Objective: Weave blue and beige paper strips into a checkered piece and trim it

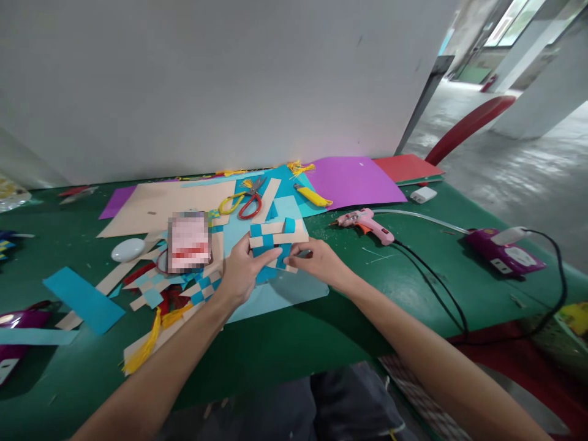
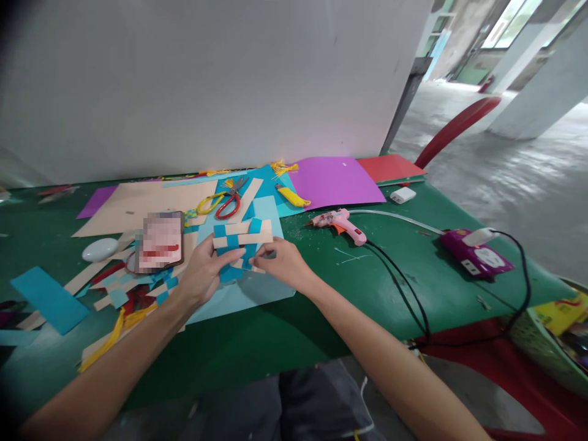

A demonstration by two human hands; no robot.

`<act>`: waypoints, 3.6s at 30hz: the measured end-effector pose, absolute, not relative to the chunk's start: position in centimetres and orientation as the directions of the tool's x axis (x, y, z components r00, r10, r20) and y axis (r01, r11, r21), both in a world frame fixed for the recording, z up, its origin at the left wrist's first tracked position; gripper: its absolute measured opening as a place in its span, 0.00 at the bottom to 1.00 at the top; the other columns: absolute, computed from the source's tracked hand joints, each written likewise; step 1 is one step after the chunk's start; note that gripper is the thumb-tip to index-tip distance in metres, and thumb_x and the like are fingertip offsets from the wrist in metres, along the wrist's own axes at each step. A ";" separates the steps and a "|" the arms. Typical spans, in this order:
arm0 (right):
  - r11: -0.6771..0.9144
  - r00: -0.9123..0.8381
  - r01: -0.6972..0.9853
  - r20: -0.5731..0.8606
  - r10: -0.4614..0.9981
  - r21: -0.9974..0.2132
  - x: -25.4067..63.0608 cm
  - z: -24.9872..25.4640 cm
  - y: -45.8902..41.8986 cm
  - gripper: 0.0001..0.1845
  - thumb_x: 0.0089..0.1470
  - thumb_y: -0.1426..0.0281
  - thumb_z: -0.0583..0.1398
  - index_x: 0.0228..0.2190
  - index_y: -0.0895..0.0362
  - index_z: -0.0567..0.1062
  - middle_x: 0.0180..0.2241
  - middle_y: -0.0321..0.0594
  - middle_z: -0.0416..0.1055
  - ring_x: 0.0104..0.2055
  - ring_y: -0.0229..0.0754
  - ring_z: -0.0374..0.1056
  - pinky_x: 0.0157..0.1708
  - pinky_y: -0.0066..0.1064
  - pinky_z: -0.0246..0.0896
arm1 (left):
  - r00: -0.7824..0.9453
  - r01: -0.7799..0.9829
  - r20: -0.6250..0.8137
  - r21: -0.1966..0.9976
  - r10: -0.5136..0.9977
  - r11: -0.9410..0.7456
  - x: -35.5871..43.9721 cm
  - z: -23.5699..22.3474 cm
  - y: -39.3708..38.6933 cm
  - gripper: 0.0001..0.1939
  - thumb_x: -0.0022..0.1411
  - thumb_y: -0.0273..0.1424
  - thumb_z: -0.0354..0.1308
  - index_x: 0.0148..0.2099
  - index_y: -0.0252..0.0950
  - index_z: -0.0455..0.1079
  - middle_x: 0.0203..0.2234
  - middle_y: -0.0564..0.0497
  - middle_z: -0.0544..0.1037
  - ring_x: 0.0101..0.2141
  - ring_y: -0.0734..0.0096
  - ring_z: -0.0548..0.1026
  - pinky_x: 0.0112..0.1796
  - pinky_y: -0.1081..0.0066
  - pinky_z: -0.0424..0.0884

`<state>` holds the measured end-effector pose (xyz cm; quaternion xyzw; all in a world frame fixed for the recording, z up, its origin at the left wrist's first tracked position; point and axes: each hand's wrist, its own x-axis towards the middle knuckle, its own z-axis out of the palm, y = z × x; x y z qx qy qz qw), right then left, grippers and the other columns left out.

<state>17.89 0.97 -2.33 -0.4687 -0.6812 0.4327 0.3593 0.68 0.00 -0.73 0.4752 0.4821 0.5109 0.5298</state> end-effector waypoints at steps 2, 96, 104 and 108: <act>0.201 -0.307 0.343 0.092 0.947 -0.918 17.9 -2.3 0.9 0.09 0.48 0.66 0.62 0.21 0.56 0.75 0.29 0.36 0.69 0.33 0.37 0.65 0.34 0.30 0.57 | -0.011 -0.013 -0.063 0.998 0.998 0.063 0.6 -0.9 0.0 0.27 0.43 0.34 0.71 0.47 0.35 0.70 0.41 0.45 0.78 0.41 0.57 0.76 0.38 0.63 0.73; 0.193 -0.327 0.244 0.107 0.939 -0.950 19.2 -0.3 1.2 0.11 0.53 0.65 0.57 0.22 0.57 0.67 0.19 0.31 0.65 0.22 0.33 0.62 0.26 0.27 0.55 | 0.025 -0.050 -0.017 0.999 1.000 0.018 -0.2 -1.2 1.0 0.16 0.47 0.37 0.69 0.37 0.35 0.74 0.29 0.52 0.77 0.29 0.70 0.73 0.32 0.72 0.71; 0.258 -0.230 0.375 0.180 0.956 -0.890 19.6 -0.1 1.3 0.08 0.52 0.68 0.57 0.23 0.56 0.68 0.20 0.33 0.67 0.23 0.35 0.64 0.27 0.28 0.57 | 0.118 -0.040 -0.042 0.998 0.992 0.047 -0.2 -1.0 0.7 0.18 0.48 0.35 0.69 0.41 0.35 0.73 0.31 0.52 0.77 0.30 0.71 0.73 0.32 0.72 0.72; 0.049 -0.286 0.192 -0.008 0.958 -0.980 19.4 -0.2 1.3 0.11 0.52 0.62 0.59 0.30 0.58 0.70 0.23 0.36 0.71 0.22 0.34 0.65 0.21 0.26 0.56 | 0.141 -0.006 -0.021 1.000 0.990 0.022 0.0 -1.0 0.6 0.19 0.49 0.37 0.68 0.43 0.35 0.73 0.35 0.49 0.78 0.33 0.67 0.75 0.34 0.70 0.73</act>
